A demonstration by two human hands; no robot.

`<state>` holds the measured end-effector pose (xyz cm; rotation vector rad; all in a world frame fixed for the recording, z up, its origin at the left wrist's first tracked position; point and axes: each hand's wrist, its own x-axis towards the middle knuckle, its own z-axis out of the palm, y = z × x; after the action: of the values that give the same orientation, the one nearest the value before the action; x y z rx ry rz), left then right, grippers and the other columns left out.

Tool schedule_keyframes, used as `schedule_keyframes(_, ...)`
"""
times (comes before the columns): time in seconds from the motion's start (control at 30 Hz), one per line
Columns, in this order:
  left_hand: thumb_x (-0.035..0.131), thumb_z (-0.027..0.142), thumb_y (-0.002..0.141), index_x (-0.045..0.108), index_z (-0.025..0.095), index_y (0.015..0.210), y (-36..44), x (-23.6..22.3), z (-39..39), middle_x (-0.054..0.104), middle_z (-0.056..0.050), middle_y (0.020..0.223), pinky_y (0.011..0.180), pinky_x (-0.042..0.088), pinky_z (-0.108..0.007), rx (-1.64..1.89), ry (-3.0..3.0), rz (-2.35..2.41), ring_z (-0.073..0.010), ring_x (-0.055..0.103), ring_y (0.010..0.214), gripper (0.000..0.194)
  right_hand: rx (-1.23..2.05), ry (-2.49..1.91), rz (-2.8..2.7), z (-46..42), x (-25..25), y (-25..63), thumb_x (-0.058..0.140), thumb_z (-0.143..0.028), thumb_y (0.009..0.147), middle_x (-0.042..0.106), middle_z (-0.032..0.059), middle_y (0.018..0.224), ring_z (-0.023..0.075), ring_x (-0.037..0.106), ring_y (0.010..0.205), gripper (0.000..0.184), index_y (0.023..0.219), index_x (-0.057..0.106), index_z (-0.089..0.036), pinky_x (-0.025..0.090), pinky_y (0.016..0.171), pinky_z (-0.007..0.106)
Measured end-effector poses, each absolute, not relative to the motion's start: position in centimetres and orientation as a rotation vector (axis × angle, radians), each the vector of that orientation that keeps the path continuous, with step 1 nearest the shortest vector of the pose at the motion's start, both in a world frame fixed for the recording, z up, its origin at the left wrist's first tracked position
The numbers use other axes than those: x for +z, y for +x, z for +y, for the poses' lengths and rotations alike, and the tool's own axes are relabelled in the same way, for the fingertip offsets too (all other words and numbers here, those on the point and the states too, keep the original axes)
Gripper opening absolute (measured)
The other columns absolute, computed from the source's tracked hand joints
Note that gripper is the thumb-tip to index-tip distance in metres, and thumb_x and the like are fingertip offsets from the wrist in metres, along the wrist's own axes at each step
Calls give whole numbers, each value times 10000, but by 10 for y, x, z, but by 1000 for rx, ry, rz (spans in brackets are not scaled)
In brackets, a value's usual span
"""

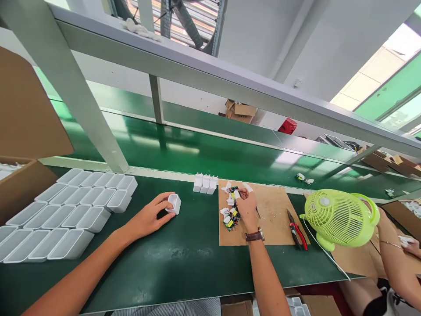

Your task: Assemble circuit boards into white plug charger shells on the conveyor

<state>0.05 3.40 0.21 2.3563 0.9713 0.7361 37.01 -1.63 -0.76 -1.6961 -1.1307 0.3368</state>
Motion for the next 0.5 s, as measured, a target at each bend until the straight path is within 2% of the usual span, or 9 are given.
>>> schedule_keyframes(0.17, 531, 392, 949, 652, 231, 942, 2, 2, 31, 560, -104, 1439, 860, 594, -338, 748, 2328, 998, -230, 700, 1026, 201, 390, -1513, -1060, -38, 14, 367, 632, -436, 862, 719, 148, 1206, 270, 701, 1097, 442, 1222, 636, -179, 567, 990, 502)
schedule_keyframes(0.27, 559, 364, 929, 634, 244, 1083, 2, 0, 31, 570, -101, 1438, 946, 580, -370, 784, 2299, 999, -256, 683, 1128, 209, 718, -1408, -1190, -52, 25, 348, 625, -389, 879, 749, 101, 1146, 252, 730, 974, 350, 1183, 678, -225, 622, 863, 460)
schedule_keyframes(0.37, 574, 342, 922, 541, 246, 1335, 2, -2, 32, 568, -107, 1450, 1050, 536, -406, 782, 2286, 1016, -275, 632, 1243, 425, 982, -1387, -1563, -51, 29, 313, 534, -267, 904, 755, 52, 1069, 211, 720, 888, 323, 1183, 696, -252, 627, 787, 397)
schedule_keyframes(0.5, 575, 336, 934, 364, 243, 1526, 1, -4, 32, 508, -119, 1516, 1117, 491, -444, 733, 2251, 1057, -287, 573, 1329, 635, 959, -1318, -2140, -33, 28, 264, 499, -106, 847, 713, 33, 1081, 190, 693, 933, 472, 1251, 677, -273, 599, 862, 369)
